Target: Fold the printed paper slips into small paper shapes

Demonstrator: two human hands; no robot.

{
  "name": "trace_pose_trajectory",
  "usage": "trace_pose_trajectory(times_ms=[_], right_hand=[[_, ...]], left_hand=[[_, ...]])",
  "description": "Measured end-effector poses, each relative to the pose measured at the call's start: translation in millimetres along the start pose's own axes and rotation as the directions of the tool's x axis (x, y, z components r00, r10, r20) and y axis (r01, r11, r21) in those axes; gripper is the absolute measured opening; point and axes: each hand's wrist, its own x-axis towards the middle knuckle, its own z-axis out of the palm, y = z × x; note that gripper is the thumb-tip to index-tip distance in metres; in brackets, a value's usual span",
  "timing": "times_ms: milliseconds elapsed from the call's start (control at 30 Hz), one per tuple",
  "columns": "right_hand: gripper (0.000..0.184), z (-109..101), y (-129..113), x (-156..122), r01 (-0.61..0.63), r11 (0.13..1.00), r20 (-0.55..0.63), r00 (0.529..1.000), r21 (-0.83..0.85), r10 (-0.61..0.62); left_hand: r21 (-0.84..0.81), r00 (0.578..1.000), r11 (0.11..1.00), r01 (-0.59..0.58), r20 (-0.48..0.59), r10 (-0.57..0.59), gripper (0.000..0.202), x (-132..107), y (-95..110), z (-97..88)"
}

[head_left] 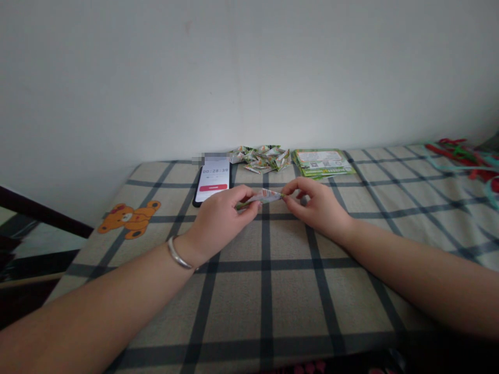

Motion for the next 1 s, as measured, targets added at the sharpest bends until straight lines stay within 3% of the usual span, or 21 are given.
trace_pose_trajectory(times_ms=[167,267,567,767,867,1000], right_hand=[[0.009,-2,0,2,0.189,0.974,-0.027,0.981,-0.125,-0.194],[0.010,-3,0,2,0.233,0.959,-0.013,0.971,-0.158,-0.238],[0.006,-3,4,2,0.171,0.966,-0.025,0.983,-0.196,-0.179],[0.008,0,0,2,-0.026,0.999,-0.075,0.997,-0.023,0.024],[0.006,1,-6,-1,-0.054,0.994,0.014,0.999,0.093,0.053],[0.010,4,-13,-3,-0.087,0.978,0.109,0.992,0.189,0.067]], left_hand=[[0.067,0.993,0.991,-0.114,-0.028,0.116,0.010,1,3,-3.0],[0.068,0.982,0.981,-0.181,-0.041,0.184,0.006,2,4,-2.6],[-0.115,0.989,0.987,-0.111,-0.111,0.098,0.004,2,3,-2.2],[-0.043,0.961,0.971,-0.234,-0.158,0.225,0.009,3,3,-4.1],[0.002,0.941,0.958,-0.286,-0.191,0.281,0.011,3,2,-2.7],[0.011,0.928,0.940,-0.341,-0.153,0.339,0.013,3,1,-1.3]])
